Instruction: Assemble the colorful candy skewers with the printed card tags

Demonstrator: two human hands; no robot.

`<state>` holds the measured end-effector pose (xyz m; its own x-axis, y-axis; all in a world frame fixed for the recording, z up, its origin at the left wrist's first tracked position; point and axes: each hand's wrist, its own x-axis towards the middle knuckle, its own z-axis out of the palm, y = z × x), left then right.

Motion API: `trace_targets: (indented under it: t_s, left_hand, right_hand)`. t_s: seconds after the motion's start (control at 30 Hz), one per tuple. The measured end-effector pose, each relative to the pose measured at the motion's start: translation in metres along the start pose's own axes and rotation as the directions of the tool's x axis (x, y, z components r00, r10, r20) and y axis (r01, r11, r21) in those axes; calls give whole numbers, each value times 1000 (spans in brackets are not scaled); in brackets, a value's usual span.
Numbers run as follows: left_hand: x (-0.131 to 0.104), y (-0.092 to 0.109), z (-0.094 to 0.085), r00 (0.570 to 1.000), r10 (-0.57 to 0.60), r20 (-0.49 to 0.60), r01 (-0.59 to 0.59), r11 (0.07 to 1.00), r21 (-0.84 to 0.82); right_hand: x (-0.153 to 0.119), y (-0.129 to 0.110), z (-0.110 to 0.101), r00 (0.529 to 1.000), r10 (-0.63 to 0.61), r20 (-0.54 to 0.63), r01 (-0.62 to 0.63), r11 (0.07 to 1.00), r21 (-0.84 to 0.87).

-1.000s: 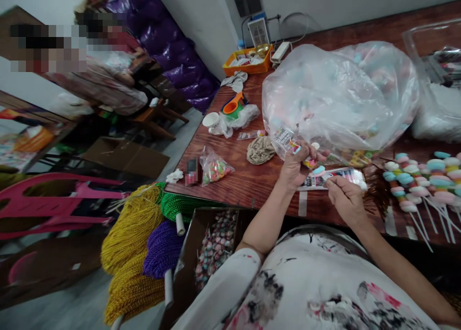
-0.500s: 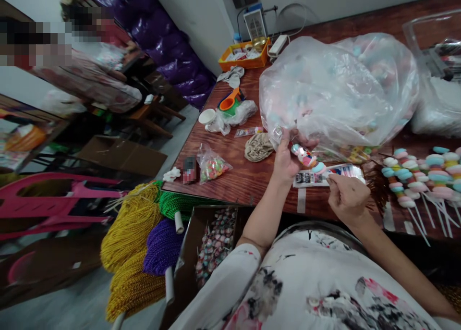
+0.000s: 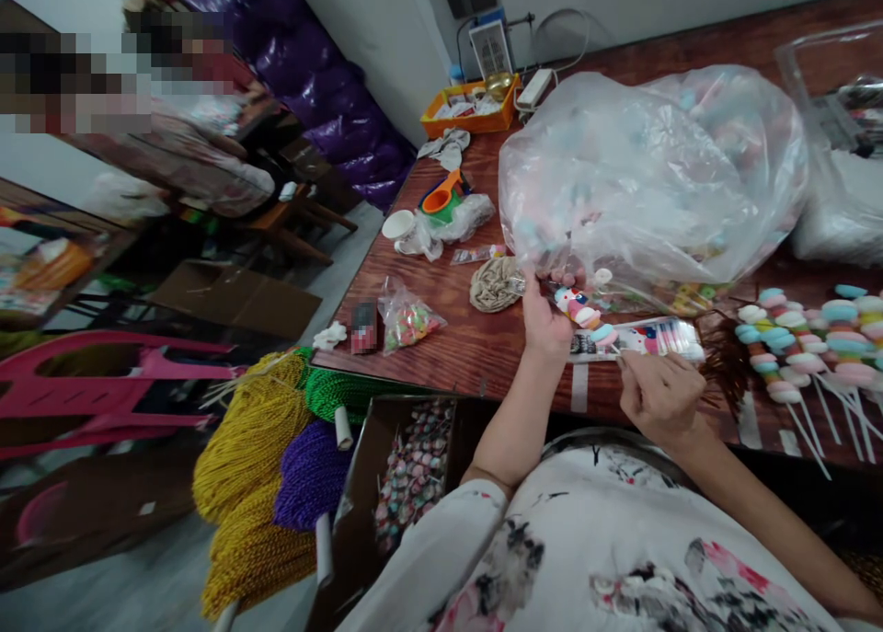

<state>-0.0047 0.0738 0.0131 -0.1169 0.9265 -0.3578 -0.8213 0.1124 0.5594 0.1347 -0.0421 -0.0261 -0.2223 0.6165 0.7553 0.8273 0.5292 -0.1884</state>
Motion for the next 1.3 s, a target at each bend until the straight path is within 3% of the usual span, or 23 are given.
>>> trace_targets:
  t_s: [0.17,0.43,0.6,0.83,0.93,1.17,1.3]
  left_hand:
    - [-7,-1,2,992,-29,127,45,991,-127]
    - [-15,-6,-1,974,-145,173,140,989,37]
    - [-17,-9,-6,984,-112,138,89,982,164]
    - [-7,-19,-9,988,12,156,-24,997,74]
    - [-8,-23,-10,987,40,156,-60,991,123]
    - [-20,-26,-13,951,-114,287,38,965,259]
    - [-26,-30,-11,950,-137,279,64,964,256]
  right_hand:
    - [2,4,-4,1000,-20,14,21,999,-46]
    - [-7,4,7,996,62,66,-62,998,-4]
    - [-6,3,5,996,60,70,-58,998,-23]
    - [-3,-2,3,1000,13,24,-11,997,-73]
    - [-2,-3,3,1000,-21,22,22,997,-76]
    - [-1,0,1,997,-36,74,45,992,-118]
    - [-2,-2,3,997,-18,78,27,993,-113]
